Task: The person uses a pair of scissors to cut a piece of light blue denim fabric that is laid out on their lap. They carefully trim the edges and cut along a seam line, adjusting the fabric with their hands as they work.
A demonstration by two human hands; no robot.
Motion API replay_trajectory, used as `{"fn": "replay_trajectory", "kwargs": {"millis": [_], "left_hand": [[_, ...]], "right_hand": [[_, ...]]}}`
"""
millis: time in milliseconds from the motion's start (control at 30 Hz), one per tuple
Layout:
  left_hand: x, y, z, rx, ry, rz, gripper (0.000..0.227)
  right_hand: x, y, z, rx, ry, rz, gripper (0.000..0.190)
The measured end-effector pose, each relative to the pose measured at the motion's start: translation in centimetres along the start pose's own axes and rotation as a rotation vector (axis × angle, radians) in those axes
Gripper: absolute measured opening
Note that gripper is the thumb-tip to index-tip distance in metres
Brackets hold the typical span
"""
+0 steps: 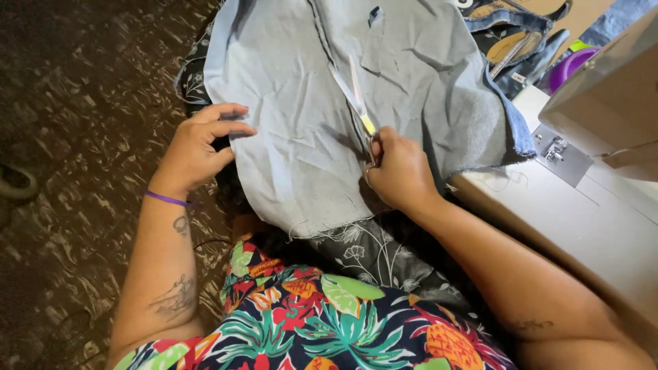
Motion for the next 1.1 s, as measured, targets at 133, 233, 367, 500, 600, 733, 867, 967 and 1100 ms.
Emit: {"fn": "replay_trajectory", "kwargs": {"millis": [133,233,367,500,600,733,867,967,1100], "left_hand": [[3.0,-0.3,3.2,-0.023,-0.079,-0.06,0.038],[6.1,-1.8,5.3,-0.034,-0.174,-0.127,0.028],[10.5,-6.0,6.1,0.144,-0.217,-0.189,0.019],[12.5,-10.7,4.7,0.437,0.0,-0.353,0.029],[12.7,-12.4,4.3,0.446,-0.052,-0.352,0.033],[12.5,-11.7,5.0,0.427,-0.01,-0.362,0.039],[13.0,-10.8,4.7,0.459,-0.024,-0.345,0.035],[13.9,-10.6,3.9,0.508,-0.013,-0.34,0.026],[15.1,-12.1,3.8,0.498,-0.143,-0.32,0.011]], "right_hand": [[1.2,0.1,2.0,0.135,-0.087,0.046,0.024],[1.8,-0.5,3.5,0.198,-0.159,0.059,0.024],[1.4,0.4,2.8,0.289,-0.189,0.12,0.028],[1.4,0.4,3.1,0.305,-0.222,0.137,0.037],[0.8,0.9,2.2,0.372,-0.267,0.13,0.046],[-0.1,0.7,1.4,0.637,-0.317,0.072,0.048],[0.1,0.7,0.4,0.182,-0.108,-0.044,0.035],[-1.4,0.6,-1.0,0.269,-0.174,-0.204,0.031],[-2.0,-0.2,-0.3,0.119,-0.096,-0.238,0.034]]}}
Point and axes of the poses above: each hand's wrist, its own x-axis towards the middle knuckle, its own y-axis out of the back of the hand, z = x × y, the point moved 9 cm from there along x, towards the middle knuckle, and after that the axes turned 3 degrees about y, right-handed, at the moved point
